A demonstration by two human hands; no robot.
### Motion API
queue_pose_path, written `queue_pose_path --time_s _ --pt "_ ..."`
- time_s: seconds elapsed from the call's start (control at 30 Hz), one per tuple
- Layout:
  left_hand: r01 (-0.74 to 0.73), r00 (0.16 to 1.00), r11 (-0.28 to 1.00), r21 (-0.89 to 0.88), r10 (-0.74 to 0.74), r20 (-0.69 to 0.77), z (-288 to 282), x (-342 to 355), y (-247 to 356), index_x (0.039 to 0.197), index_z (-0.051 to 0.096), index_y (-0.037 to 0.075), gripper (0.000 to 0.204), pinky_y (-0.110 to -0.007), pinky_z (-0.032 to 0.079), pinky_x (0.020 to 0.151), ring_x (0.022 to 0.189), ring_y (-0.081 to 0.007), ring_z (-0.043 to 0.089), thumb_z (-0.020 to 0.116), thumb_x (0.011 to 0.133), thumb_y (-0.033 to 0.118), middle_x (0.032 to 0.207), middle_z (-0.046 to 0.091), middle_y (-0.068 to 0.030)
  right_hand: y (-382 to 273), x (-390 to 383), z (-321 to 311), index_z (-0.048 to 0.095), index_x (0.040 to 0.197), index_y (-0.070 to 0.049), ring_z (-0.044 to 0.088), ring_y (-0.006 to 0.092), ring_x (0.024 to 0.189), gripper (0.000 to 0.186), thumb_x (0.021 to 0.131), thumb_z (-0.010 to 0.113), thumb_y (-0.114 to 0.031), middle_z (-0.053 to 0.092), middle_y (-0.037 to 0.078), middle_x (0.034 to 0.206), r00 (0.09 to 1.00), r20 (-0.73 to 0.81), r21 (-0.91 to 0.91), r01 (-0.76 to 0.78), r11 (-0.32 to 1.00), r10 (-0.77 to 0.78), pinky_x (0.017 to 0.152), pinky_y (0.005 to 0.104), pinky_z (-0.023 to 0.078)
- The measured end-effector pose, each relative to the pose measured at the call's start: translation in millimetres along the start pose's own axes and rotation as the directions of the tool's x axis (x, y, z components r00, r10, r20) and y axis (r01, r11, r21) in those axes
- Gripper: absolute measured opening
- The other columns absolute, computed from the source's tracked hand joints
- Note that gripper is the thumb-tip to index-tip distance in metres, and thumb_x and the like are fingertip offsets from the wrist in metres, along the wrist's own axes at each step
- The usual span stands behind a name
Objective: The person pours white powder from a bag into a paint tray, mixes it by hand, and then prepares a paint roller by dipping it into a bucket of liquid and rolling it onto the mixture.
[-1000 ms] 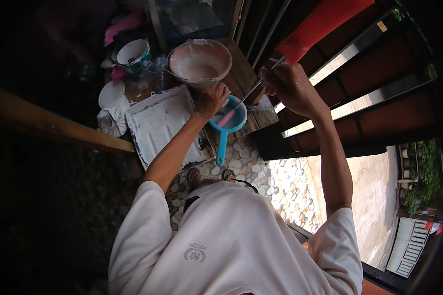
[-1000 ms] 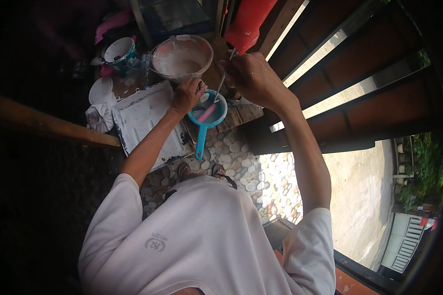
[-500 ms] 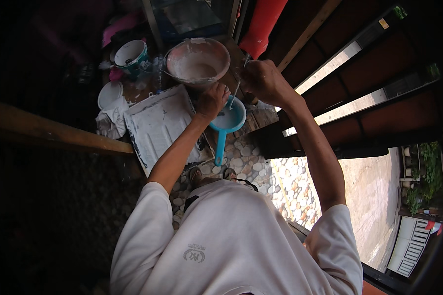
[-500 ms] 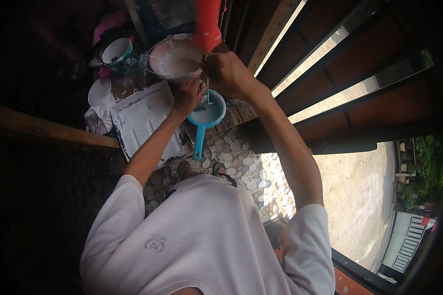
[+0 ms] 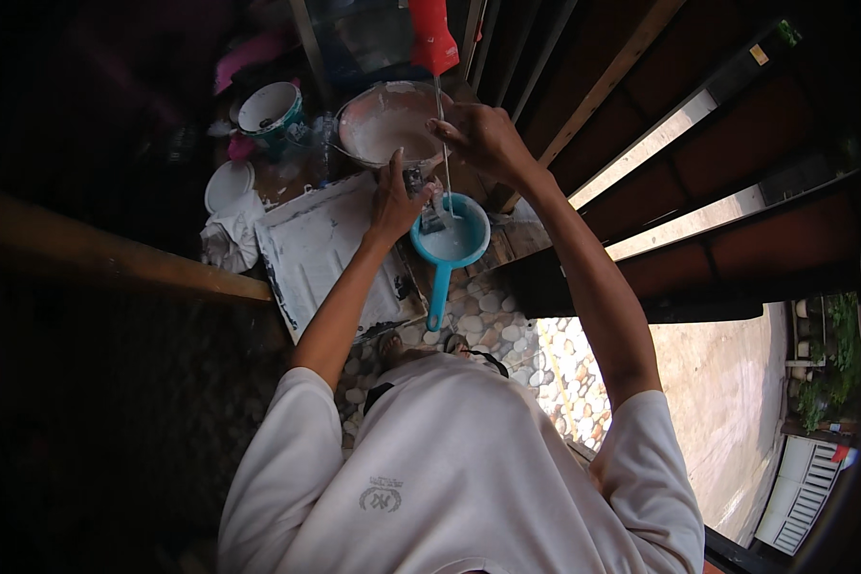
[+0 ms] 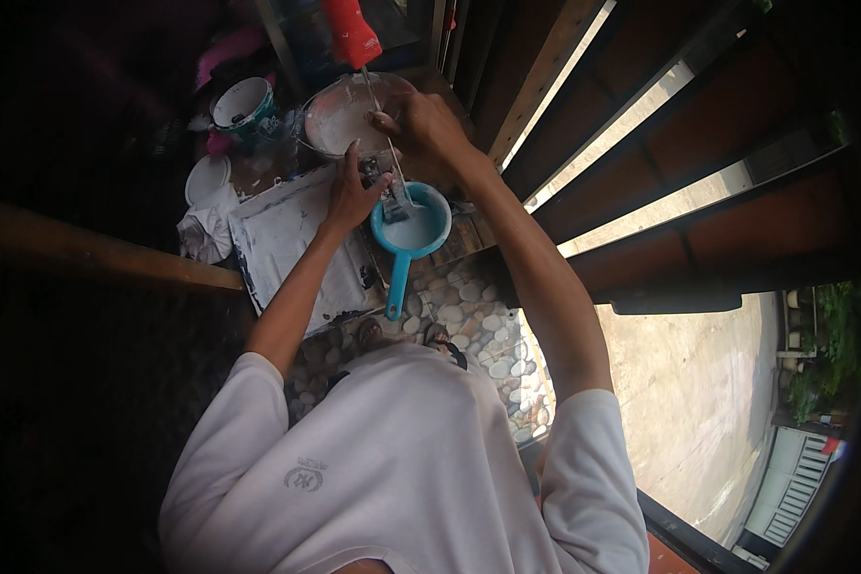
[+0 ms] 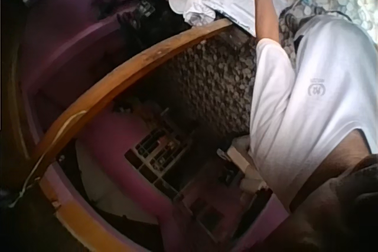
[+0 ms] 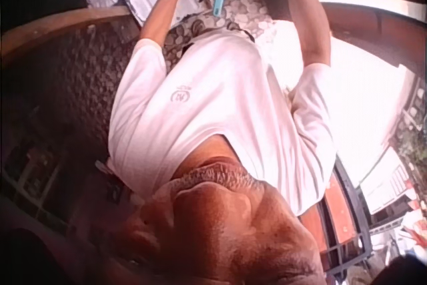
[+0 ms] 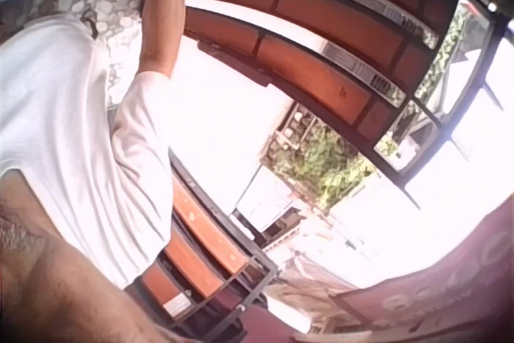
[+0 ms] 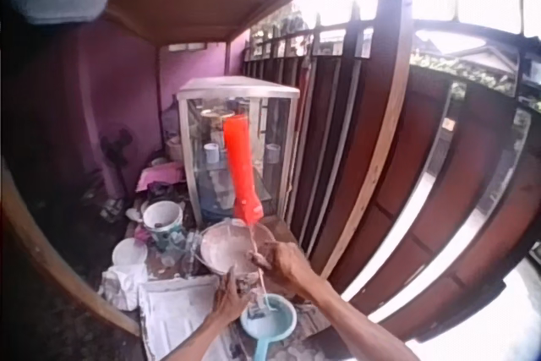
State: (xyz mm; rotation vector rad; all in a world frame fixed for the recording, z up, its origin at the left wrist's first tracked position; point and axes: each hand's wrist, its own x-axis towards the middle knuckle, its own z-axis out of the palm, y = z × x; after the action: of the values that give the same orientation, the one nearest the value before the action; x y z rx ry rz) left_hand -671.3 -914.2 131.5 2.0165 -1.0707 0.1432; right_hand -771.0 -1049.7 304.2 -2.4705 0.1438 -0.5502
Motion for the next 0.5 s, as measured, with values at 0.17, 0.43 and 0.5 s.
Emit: queue_pose_path --time_s 0.17,0.43,0.5 --pt "0.29 0.943 0.908 -0.301 -0.325 -0.072 -25 -53 22 0.129 0.035 -0.002 0.064 -0.039 0.049 0.077 0.094 -0.0322 0.057 0.066 0.08 0.025 0.114 0.049 -0.0235 3 -5 15 0.057 0.11 -0.003 0.061 0.0385 0.072 0.038 0.084 0.059 -0.03 0.063 0.019 0.071 0.992 0.06 -0.097 -0.108 0.989 0.115 0.065 0.0432 0.047" --pt "0.614 0.728 0.746 -0.26 -0.662 -0.18 -96 -264 14 0.113 0.047 -0.004 0.039 -0.027 0.047 0.061 0.076 -0.0157 0.058 0.064 0.084 0.015 0.093 0.057 -0.0141 -20 -89 59 0.062 0.087 0.004 0.062 0.0225 0.06 0.025 0.085 0.062 -0.02 0.063 0.016 0.068 0.944 0.03 0.316 -0.32 0.893 0.328 0.058 0.032 0.046" --pt "0.672 0.619 0.69 -0.269 -0.722 -0.308 -114 -313 -5 0.11 0.048 -0.003 0.035 -0.029 0.047 0.064 0.075 -0.0165 0.057 0.064 0.085 0.016 0.086 0.057 -0.0116 -16 -128 81 0.061 0.085 0.004 0.057 0.0182 0.055 0.025 0.087 0.061 -0.021 0.062 0.017 0.066 0.934 0.199 0.434 -0.355 0.828 0.296 0.055 0.03 0.044"
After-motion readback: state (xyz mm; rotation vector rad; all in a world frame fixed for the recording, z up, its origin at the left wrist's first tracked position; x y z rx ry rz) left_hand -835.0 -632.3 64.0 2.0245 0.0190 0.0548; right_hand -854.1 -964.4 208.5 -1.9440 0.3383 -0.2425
